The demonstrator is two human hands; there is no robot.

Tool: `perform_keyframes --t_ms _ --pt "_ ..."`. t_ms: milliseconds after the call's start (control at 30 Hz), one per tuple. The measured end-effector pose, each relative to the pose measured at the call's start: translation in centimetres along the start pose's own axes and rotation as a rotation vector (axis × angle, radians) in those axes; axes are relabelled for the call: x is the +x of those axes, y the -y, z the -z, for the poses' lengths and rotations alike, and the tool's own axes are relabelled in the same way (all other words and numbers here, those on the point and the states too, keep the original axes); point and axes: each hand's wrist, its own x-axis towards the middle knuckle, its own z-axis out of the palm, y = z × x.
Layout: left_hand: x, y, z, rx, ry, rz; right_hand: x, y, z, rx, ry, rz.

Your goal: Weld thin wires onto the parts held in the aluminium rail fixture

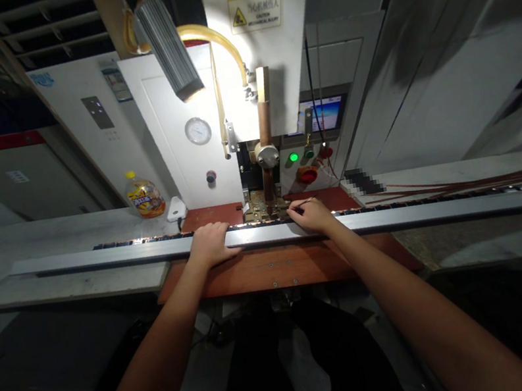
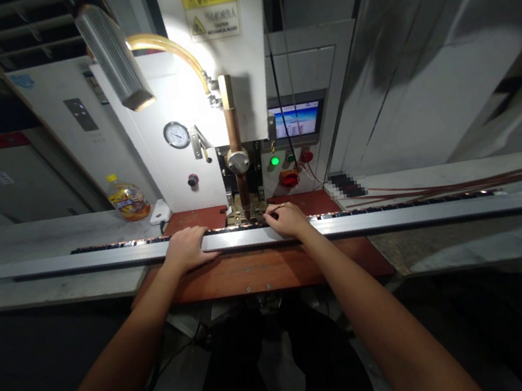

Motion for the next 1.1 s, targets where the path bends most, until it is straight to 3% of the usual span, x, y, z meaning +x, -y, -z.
perform_keyframes --t_ms 1100 --pt "0.5 -1.5 0.0 -0.013 -0.002 0.018 -0.5 -1.5 0.5 0.022 -0.006 -0.015"
